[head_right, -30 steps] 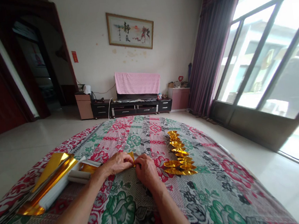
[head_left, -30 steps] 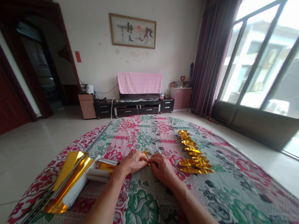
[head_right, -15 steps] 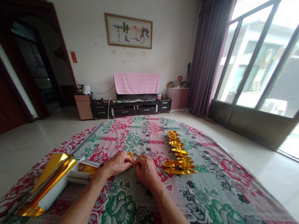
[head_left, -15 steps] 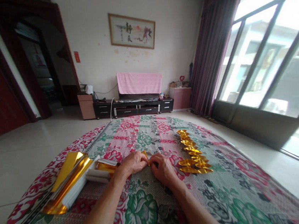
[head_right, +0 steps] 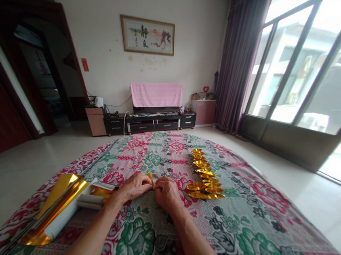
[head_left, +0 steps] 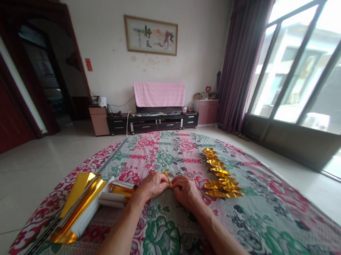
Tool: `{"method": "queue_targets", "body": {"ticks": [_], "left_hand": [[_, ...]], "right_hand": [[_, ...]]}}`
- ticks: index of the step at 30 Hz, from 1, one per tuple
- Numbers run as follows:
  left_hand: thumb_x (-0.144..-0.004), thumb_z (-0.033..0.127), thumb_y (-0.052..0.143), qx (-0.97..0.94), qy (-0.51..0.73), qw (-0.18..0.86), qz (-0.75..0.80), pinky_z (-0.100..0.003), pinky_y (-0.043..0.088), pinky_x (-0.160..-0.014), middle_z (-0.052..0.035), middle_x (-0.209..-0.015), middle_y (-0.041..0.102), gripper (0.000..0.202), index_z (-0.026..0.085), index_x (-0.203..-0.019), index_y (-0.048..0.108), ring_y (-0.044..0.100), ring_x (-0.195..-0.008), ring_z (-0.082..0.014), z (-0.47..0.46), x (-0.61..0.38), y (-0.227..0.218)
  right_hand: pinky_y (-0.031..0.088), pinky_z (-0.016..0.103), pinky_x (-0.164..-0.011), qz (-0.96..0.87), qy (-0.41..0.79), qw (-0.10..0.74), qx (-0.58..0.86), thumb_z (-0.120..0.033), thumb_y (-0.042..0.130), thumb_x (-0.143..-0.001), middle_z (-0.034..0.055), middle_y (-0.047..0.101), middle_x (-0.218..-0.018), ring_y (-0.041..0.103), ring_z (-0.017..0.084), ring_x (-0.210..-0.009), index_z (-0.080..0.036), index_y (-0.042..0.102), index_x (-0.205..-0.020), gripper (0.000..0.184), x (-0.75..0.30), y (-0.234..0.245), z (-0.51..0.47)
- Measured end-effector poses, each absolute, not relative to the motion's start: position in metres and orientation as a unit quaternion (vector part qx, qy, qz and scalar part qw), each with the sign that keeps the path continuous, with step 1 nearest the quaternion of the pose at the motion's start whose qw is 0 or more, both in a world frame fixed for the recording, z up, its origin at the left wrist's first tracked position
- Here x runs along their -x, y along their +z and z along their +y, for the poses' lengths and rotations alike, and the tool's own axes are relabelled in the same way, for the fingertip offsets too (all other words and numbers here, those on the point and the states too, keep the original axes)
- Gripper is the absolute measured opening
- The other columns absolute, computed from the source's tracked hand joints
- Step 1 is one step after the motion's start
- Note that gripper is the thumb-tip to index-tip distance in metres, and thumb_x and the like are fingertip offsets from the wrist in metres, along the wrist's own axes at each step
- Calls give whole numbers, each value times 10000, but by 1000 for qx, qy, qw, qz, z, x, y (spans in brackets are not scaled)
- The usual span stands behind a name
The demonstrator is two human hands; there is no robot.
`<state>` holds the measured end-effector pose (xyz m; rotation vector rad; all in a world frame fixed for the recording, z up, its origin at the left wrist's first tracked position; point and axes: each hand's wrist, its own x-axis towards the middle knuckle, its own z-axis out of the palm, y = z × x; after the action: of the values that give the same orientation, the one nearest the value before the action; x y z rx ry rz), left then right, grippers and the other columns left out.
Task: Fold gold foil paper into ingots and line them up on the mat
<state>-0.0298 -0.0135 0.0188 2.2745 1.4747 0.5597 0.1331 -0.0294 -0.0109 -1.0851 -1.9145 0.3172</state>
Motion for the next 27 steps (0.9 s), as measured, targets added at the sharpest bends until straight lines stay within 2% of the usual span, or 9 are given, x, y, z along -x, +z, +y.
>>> {"method": "queue_targets", "body": {"ticks": [17, 23, 27], "left_hand": [[-727, 335, 509, -793, 196, 161, 554, -215, 362, -587, -15, -783, 671, 209, 212, -797, 664, 593, -704, -143, -14, 26, 16], [-691, 314, 549, -771, 210, 171, 577, -208, 360, -565, -5, -736, 667, 196, 210, -831, 639, 587, -668, -137, -13, 24, 16], [-684, 319, 550, -764, 210, 184, 582, -206, 368, -562, -7, -716, 668, 186, 196, -779, 652, 588, -660, -136, -11, 24, 15]], "right_hand": [[474, 193, -723, -765, 131, 440, 452, -55, 452, -629, 18, 674, -779, 625, 107, -701, -200, 683, -579, 277, -133, -10, -30], [474, 197, -731, -764, 129, 437, 457, -54, 459, -625, 18, 677, -780, 626, 114, -720, -197, 681, -576, 268, -133, -11, -29], [476, 200, -716, -764, 129, 438, 456, -55, 462, -628, 16, 675, -781, 623, 114, -712, -199, 677, -576, 264, -133, -12, -29]]}}
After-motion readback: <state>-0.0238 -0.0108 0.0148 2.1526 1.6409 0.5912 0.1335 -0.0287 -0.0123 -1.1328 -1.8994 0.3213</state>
